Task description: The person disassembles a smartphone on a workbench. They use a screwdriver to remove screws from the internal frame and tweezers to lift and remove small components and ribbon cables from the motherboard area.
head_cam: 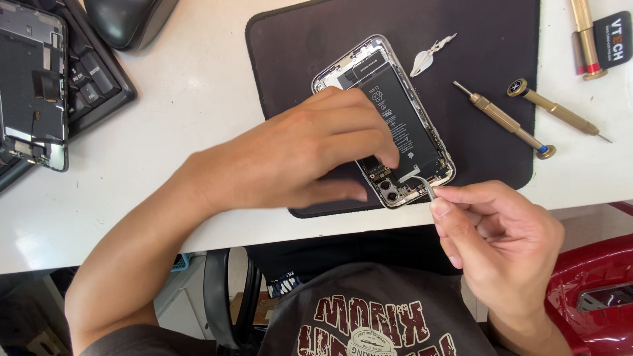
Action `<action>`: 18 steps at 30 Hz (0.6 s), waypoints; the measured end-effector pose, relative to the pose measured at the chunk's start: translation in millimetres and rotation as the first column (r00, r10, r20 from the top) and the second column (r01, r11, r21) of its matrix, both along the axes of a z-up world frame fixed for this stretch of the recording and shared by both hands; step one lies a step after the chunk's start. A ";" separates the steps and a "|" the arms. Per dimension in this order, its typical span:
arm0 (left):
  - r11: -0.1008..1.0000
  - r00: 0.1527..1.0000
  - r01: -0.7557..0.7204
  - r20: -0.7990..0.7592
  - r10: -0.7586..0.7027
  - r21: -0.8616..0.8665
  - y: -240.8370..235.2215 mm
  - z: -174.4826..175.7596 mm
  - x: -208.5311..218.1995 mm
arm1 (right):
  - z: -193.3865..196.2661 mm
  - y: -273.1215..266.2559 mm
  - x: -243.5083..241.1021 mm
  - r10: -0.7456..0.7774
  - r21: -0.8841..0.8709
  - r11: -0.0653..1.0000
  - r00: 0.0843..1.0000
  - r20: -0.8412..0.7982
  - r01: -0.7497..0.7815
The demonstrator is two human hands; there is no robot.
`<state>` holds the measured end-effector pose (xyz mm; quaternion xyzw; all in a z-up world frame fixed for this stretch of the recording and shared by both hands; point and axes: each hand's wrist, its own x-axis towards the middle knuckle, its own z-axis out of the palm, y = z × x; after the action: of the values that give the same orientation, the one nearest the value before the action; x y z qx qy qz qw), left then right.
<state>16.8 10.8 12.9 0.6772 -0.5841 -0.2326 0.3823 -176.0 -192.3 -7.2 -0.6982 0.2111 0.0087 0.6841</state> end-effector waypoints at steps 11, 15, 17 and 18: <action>0.989 0.987 -0.091 0.124 0.105 -0.114 -5.2 5.0 -24.0 | -2.0 -4.5 -4.1 0.074 -0.013 0.997 0.991 0.114 -0.073; 0.988 0.978 -0.106 0.168 0.123 -0.112 -9.9 9.6 -25.3 | -1.6 -4.5 -2.4 0.093 -0.019 0.996 0.985 0.143 -0.091; 0.987 0.976 -0.101 0.178 0.122 -0.124 -11.3 10.9 -24.8 | -3.9 -6.0 -2.2 0.101 -0.023 0.995 0.984 0.149 -0.099; 0.984 0.974 -0.107 0.182 0.132 -0.141 -11.2 11.5 -24.6 | -5.6 -7.4 -2.5 0.103 -0.025 0.995 0.983 0.155 -0.100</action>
<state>-7.8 -0.4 24.4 0.7040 -0.5900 -0.1046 0.3812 -178.5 -199.6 -12.8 -0.7124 0.1212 -0.0130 0.6911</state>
